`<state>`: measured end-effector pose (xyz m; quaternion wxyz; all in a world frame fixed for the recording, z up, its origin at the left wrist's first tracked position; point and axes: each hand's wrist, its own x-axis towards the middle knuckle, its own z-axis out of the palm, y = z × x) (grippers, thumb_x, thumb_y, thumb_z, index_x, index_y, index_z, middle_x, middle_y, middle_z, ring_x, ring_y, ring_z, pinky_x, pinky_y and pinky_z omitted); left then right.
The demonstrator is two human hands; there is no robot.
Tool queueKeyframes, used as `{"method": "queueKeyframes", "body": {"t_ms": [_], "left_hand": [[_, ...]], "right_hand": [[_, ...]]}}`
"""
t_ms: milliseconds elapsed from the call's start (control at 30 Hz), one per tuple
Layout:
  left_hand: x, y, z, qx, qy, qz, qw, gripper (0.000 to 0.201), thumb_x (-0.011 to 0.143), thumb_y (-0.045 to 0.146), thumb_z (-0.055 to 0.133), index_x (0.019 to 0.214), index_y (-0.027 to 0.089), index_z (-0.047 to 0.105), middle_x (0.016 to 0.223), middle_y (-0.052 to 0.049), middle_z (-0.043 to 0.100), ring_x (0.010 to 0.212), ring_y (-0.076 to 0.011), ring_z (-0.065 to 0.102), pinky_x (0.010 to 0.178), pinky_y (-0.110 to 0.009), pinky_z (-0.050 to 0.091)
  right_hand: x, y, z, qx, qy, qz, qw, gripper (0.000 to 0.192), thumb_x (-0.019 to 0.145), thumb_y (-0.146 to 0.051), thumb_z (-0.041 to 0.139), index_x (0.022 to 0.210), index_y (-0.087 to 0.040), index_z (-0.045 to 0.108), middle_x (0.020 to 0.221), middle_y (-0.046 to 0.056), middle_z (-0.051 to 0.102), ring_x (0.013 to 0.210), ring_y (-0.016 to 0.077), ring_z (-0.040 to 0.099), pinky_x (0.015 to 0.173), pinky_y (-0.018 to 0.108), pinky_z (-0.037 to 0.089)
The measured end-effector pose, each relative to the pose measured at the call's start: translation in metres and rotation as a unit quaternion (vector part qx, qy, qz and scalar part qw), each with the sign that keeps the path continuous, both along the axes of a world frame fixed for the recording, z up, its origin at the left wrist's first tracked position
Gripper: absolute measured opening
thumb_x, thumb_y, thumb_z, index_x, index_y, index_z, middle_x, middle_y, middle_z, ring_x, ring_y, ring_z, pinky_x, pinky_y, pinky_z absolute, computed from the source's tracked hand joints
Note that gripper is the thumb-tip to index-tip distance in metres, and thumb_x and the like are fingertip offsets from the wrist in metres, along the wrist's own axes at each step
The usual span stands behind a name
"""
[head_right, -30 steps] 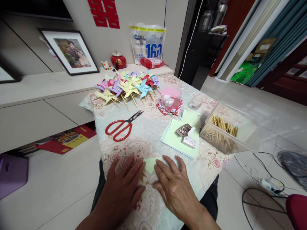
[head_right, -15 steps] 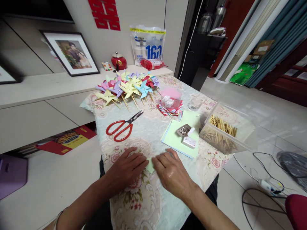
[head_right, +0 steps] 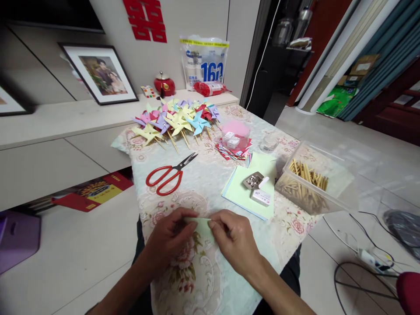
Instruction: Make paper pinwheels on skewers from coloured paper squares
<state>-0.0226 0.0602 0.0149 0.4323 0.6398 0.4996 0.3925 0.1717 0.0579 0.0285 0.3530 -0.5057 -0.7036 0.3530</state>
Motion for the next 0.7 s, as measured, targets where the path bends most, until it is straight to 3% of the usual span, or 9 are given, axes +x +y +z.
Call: {"method": "queueKeyframes", "body": {"t_ms": [67,133,200,267,367,433,500,600,700], "left_hand": [[0.007,-0.005,-0.001,-0.106,-0.147,0.045,0.982,0.036,0.082,0.029,0.064,0.116,0.019,0.056,0.082,-0.001,0.067,0.073,-0.0169,0.063,0.067,-0.031,0.051],[0.012,-0.007,-0.003,-0.153,-0.233,0.068,0.958,0.052,0.077,0.028,0.068,0.125,0.019,0.049,0.087,-0.002,0.068,0.080,-0.0178,0.065,0.072,-0.031,0.052],[0.014,-0.005,-0.003,-0.171,-0.237,0.072,0.954,0.058,0.077,0.027,0.066,0.130,0.018,0.045,0.086,-0.002,0.068,0.080,-0.0183,0.066,0.071,-0.031,0.052],[0.013,0.001,-0.001,-0.157,-0.146,0.059,0.975,0.059,0.080,0.025,0.061,0.136,0.017,0.044,0.082,-0.001,0.066,0.075,-0.0184,0.065,0.067,-0.031,0.051],[0.010,0.011,0.000,-0.078,0.106,0.009,0.991,0.063,0.081,0.015,0.056,0.143,0.016,0.043,0.088,-0.004,0.068,0.080,-0.0215,0.065,0.075,-0.038,0.052],[0.012,0.013,-0.002,0.002,0.239,0.004,0.971,0.067,0.080,0.009,0.056,0.145,0.015,0.041,0.108,-0.011,0.069,0.094,-0.0257,0.066,0.081,-0.042,0.053],[0.014,0.011,-0.008,0.109,0.329,0.044,0.937,0.066,0.080,0.005,0.057,0.144,0.012,0.042,0.125,-0.017,0.064,0.105,-0.0297,0.065,0.081,-0.043,0.054],[0.016,-0.003,-0.018,0.301,0.385,0.083,0.868,0.043,0.087,0.006,0.055,0.130,0.010,0.055,0.121,-0.017,0.067,0.106,-0.0304,0.065,0.086,-0.045,0.053],[0.014,-0.021,-0.024,0.382,0.368,0.037,0.847,0.021,0.093,0.015,0.055,0.111,0.012,0.065,0.111,-0.012,0.073,0.108,-0.0289,0.065,0.094,-0.045,0.050]], "right_hand": [[-0.005,0.000,-0.003,-0.121,0.086,-0.036,0.988,0.027,0.093,-0.037,0.059,0.075,-0.018,0.064,0.060,-0.002,0.056,0.055,0.0122,0.047,0.053,0.025,0.035],[-0.008,-0.001,-0.007,-0.195,0.150,-0.049,0.968,0.028,0.090,-0.042,0.061,0.078,-0.017,0.064,0.059,-0.002,0.059,0.053,0.0117,0.048,0.052,0.024,0.035],[-0.008,-0.002,-0.010,-0.221,0.164,-0.035,0.961,0.028,0.090,-0.042,0.062,0.080,-0.017,0.065,0.061,-0.001,0.064,0.053,0.0121,0.051,0.053,0.024,0.037],[-0.005,-0.002,-0.011,-0.185,0.113,-0.026,0.976,0.025,0.092,-0.040,0.060,0.082,-0.018,0.066,0.064,0.000,0.066,0.055,0.0132,0.054,0.054,0.025,0.039],[0.001,-0.002,-0.014,-0.051,-0.005,-0.030,0.998,0.019,0.095,-0.031,0.057,0.090,-0.019,0.070,0.078,0.003,0.070,0.068,0.0168,0.062,0.064,0.028,0.045],[0.005,-0.001,-0.018,0.028,-0.051,-0.023,0.998,0.017,0.097,-0.025,0.054,0.098,-0.021,0.070,0.088,0.004,0.071,0.079,0.0191,0.065,0.072,0.030,0.049],[0.009,-0.002,-0.024,0.083,-0.070,-0.004,0.994,0.020,0.098,-0.019,0.050,0.107,-0.021,0.068,0.094,0.006,0.070,0.085,0.0199,0.066,0.075,0.031,0.051],[0.013,-0.004,-0.029,0.151,-0.110,0.045,0.981,0.032,0.098,-0.010,0.045,0.122,-0.019,0.063,0.104,0.011,0.066,0.095,0.0216,0.063,0.080,0.033,0.054],[0.016,-0.005,-0.029,0.196,-0.182,0.106,0.958,0.042,0.095,-0.003,0.043,0.130,-0.019,0.060,0.111,0.014,0.062,0.100,0.0245,0.059,0.083,0.037,0.054]]}}
